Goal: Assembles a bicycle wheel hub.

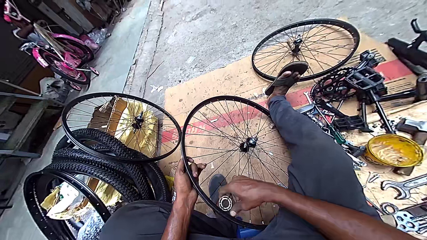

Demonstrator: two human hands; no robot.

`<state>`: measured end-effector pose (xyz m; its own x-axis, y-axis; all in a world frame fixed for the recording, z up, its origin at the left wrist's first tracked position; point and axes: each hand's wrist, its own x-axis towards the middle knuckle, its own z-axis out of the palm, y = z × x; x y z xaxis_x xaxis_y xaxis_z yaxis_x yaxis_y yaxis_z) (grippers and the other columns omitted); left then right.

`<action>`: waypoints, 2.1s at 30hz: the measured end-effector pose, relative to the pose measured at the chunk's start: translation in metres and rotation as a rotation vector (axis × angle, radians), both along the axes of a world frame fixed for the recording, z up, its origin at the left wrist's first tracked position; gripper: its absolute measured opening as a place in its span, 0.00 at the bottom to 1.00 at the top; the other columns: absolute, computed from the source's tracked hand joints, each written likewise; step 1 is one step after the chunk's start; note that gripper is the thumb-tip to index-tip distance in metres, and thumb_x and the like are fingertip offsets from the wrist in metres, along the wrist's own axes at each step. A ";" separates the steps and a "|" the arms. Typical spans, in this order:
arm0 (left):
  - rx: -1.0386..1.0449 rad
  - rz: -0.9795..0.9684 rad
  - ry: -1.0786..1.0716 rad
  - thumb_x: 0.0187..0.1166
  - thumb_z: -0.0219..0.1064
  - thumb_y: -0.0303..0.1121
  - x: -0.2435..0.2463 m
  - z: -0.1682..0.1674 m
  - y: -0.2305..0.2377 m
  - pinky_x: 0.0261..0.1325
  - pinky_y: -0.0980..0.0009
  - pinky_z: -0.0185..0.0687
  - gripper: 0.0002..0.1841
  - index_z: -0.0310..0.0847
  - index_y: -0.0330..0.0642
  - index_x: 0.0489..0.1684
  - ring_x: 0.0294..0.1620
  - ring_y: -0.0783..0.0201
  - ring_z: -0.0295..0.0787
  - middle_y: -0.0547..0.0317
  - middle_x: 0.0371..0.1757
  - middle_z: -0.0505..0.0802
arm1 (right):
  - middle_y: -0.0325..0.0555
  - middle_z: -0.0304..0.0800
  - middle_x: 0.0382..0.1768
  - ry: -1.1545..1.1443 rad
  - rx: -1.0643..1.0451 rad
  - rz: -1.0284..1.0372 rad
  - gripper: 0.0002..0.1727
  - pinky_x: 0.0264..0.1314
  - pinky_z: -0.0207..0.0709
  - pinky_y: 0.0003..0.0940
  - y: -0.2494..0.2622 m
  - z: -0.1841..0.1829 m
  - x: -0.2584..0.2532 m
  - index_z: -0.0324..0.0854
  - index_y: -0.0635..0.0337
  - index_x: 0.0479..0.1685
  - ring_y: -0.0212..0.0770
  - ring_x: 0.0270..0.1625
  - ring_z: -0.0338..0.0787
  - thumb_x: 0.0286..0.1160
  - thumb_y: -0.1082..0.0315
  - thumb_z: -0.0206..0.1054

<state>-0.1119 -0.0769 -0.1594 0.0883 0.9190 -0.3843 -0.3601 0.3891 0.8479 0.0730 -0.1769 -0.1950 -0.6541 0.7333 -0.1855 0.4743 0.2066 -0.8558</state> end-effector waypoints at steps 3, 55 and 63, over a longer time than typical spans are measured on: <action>0.002 0.015 0.023 0.95 0.40 0.48 -0.001 -0.002 0.001 0.41 0.59 0.92 0.25 0.75 0.45 0.29 0.16 0.62 0.84 0.63 0.09 0.78 | 0.44 0.91 0.48 0.169 -0.101 -0.025 0.18 0.59 0.83 0.47 0.002 -0.005 0.012 0.86 0.57 0.54 0.41 0.48 0.90 0.73 0.55 0.78; 0.096 -0.044 0.105 0.96 0.35 0.45 0.003 -0.010 0.001 0.52 0.53 0.91 0.28 0.74 0.42 0.27 0.41 0.47 0.96 0.48 0.28 0.92 | 0.49 0.90 0.33 -0.087 0.239 -0.229 0.12 0.43 0.82 0.59 0.003 -0.006 -0.022 0.84 0.54 0.49 0.54 0.40 0.91 0.65 0.70 0.71; 0.095 -0.041 0.096 0.96 0.36 0.45 0.000 -0.011 0.001 0.52 0.53 0.91 0.28 0.74 0.42 0.26 0.41 0.47 0.96 0.49 0.28 0.92 | 0.47 0.92 0.40 0.055 0.077 -0.202 0.16 0.49 0.84 0.52 0.007 -0.002 -0.007 0.84 0.56 0.54 0.46 0.41 0.91 0.71 0.63 0.77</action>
<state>-0.1115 -0.0754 -0.1705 0.0929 0.9480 -0.3045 -0.2608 0.3184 0.9114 0.0662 -0.1700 -0.1966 -0.5002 0.8610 -0.0922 0.4657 0.1777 -0.8669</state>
